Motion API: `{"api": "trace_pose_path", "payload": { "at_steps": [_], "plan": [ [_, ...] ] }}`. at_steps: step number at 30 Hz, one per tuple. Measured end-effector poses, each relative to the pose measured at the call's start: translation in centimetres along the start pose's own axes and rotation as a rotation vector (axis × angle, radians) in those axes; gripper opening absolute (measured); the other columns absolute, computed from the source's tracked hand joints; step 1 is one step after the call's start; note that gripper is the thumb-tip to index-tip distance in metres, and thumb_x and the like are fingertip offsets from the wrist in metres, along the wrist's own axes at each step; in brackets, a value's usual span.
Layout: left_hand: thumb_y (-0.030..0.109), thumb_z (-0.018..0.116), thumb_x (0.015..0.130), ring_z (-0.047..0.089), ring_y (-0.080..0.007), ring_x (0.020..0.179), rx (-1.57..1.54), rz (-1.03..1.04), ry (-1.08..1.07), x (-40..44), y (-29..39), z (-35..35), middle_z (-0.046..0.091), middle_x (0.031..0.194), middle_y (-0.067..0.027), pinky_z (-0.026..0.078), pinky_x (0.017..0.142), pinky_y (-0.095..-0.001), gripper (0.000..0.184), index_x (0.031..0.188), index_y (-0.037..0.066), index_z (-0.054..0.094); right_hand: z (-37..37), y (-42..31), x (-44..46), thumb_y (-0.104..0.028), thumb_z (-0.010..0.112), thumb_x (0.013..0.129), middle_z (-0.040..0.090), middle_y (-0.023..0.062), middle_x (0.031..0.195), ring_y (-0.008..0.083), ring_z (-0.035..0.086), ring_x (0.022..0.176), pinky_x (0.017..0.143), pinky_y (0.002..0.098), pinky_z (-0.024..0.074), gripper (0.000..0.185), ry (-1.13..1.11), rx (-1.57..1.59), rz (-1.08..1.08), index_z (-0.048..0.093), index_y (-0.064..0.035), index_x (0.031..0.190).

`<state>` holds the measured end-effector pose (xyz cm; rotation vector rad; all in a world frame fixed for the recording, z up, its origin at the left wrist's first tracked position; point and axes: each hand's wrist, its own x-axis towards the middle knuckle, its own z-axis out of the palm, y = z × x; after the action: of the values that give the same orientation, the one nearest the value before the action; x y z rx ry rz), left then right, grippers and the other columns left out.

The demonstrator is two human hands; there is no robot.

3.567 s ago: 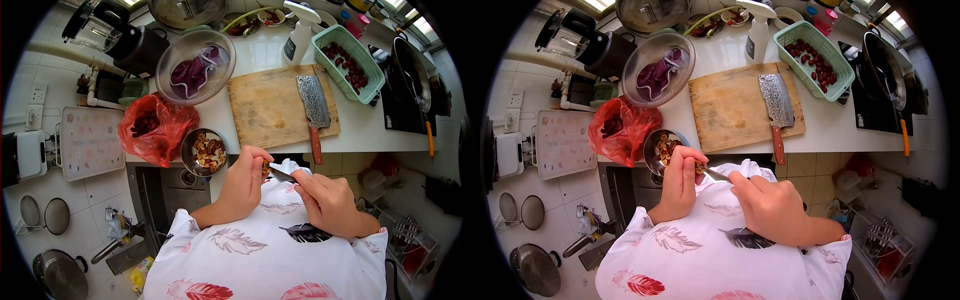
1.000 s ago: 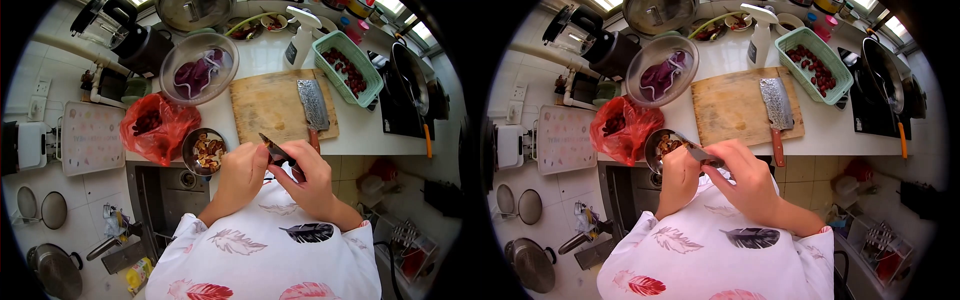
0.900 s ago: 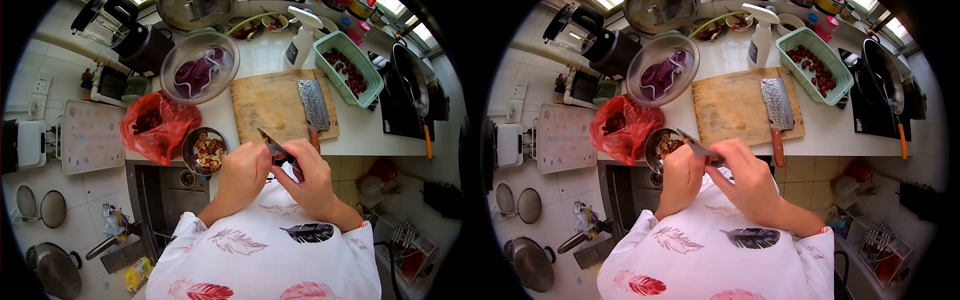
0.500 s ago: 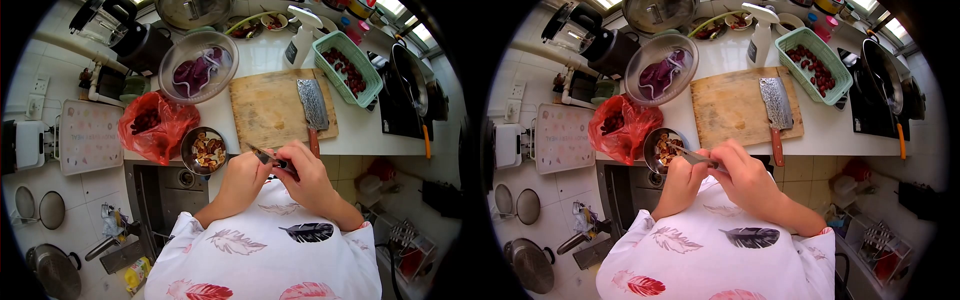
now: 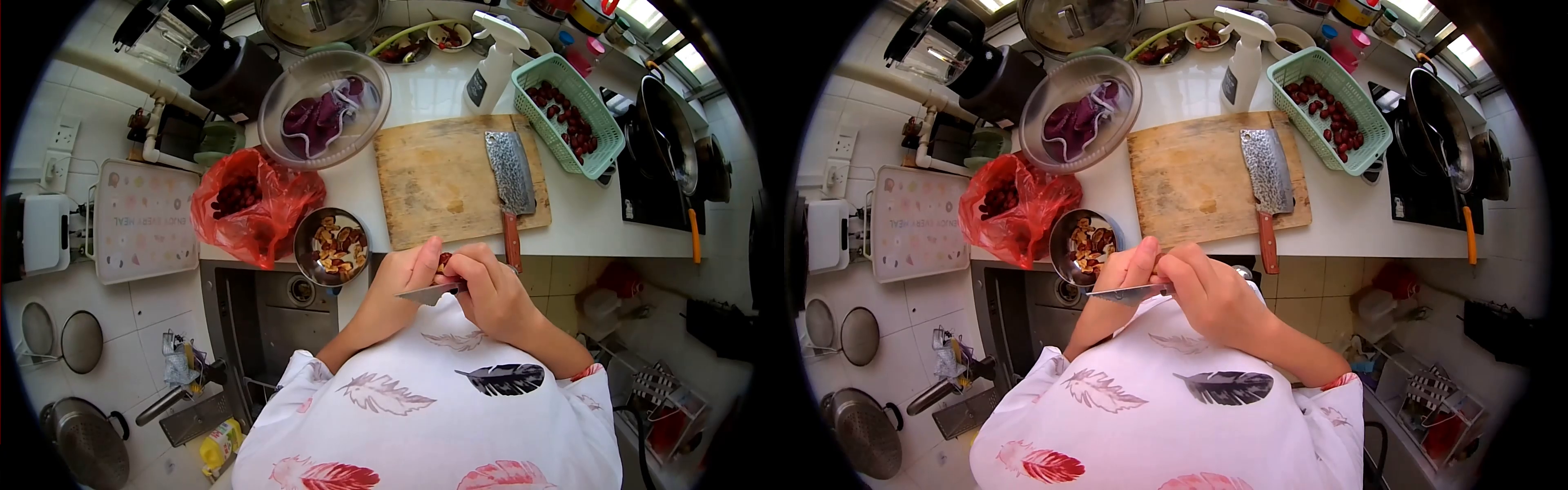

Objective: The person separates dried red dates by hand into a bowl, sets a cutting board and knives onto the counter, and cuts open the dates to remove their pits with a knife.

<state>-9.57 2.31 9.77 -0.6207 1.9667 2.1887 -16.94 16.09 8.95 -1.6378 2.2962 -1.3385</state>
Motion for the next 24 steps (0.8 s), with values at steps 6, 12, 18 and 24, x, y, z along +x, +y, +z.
{"api": "trace_pose_path", "payload": {
  "at_steps": [6,12,18,24],
  "plan": [
    [0.034,0.031,0.096,0.034,-0.0041,0.052,-0.245,-0.079,-0.132,0.3,-0.2,-0.1,0.047,0.064,0.0015,0.027,0.046,-0.0190,0.043,0.074,0.003,0.050,0.5,1.3,-0.2,0.001,0.060,0.071,0.053,0.0126,0.087,0.0236,0.056,0.068,0.055,0.0294,0.0477,0.029,0.098,-0.033,-0.200,0.047,0.0027,0.096],
    [0.037,0.032,0.096,0.027,-0.0037,0.050,-0.349,-0.174,-0.179,0.5,0.0,0.0,0.037,0.060,0.0045,0.021,0.044,-0.0193,0.041,0.072,0.007,0.046,0.9,2.4,-0.8,0.000,0.060,0.069,0.054,0.0135,0.089,0.0247,0.056,0.071,0.058,0.0308,0.0488,0.030,0.140,0.005,-0.297,0.048,0.0032,0.097],
    [0.039,0.033,0.095,0.025,-0.0048,0.049,-0.442,-0.234,-0.189,0.6,-0.5,-0.1,0.032,0.057,0.0050,0.020,0.043,-0.0209,0.042,0.070,0.007,0.043,1.1,3.5,-0.8,-0.001,0.059,0.069,0.055,0.0137,0.090,0.0258,0.057,0.073,0.061,0.0325,0.0497,0.031,0.172,-0.030,-0.468,0.050,0.0045,0.098],
    [0.038,0.036,0.094,0.040,-0.0131,0.052,0.078,0.101,0.095,0.5,-0.4,0.0,0.047,0.056,-0.0074,0.035,0.048,-0.0296,0.049,0.071,-0.002,0.050,1.3,2.7,-0.1,0.006,0.066,0.062,0.055,0.0132,0.086,0.0262,0.057,0.070,0.056,0.0324,0.0480,0.037,0.193,0.105,-0.275,0.053,0.0033,0.097]
  ]
}}
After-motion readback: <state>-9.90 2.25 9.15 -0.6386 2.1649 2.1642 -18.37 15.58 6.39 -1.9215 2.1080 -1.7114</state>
